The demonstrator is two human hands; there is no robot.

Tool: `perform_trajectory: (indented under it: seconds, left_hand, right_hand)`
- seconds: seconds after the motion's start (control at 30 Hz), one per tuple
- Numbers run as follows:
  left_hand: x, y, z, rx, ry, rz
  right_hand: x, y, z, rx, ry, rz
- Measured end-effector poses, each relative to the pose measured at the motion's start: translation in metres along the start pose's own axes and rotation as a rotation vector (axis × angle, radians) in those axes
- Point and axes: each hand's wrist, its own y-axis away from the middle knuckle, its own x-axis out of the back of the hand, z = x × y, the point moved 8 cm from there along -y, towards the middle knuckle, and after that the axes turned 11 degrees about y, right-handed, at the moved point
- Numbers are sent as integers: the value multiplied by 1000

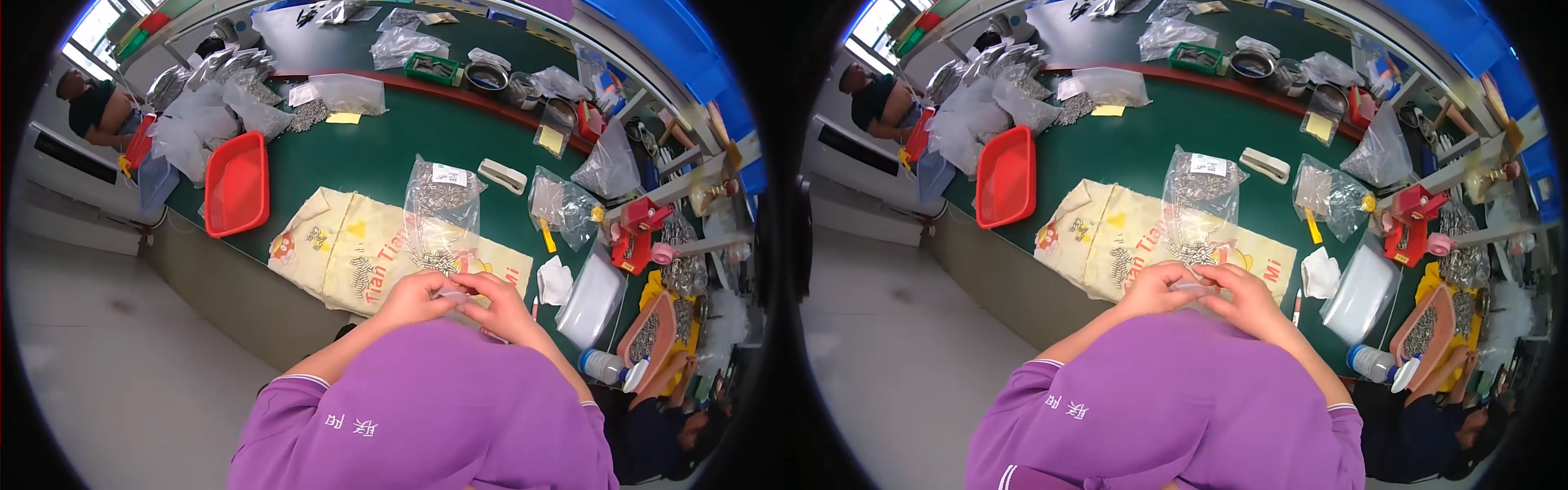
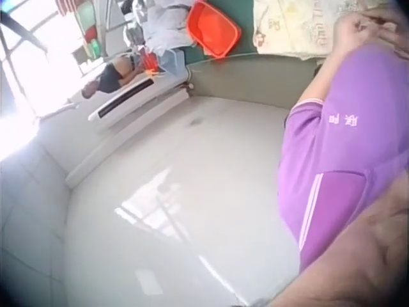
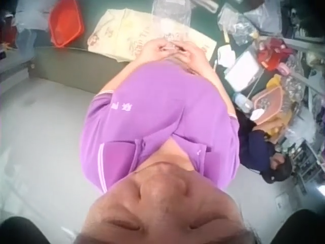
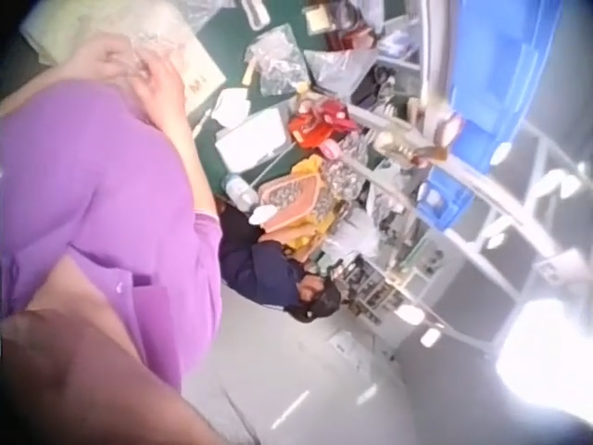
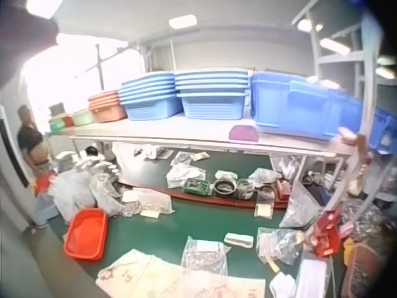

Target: Sorting small metal pins and placing them into plastic bags for packaging, then labeling the bags with a pen.

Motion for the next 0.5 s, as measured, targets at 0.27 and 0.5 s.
perform_trajectory:
  seconds: [0.27,0.5]
  left_hand:
    - [119,70,-68,37,-40,499]
    - [116,110,-31,-83,197,182]
  right_hand:
    - [18,15,46,-349,-332,399]
    - [-13,-10,-102,522,512,574]
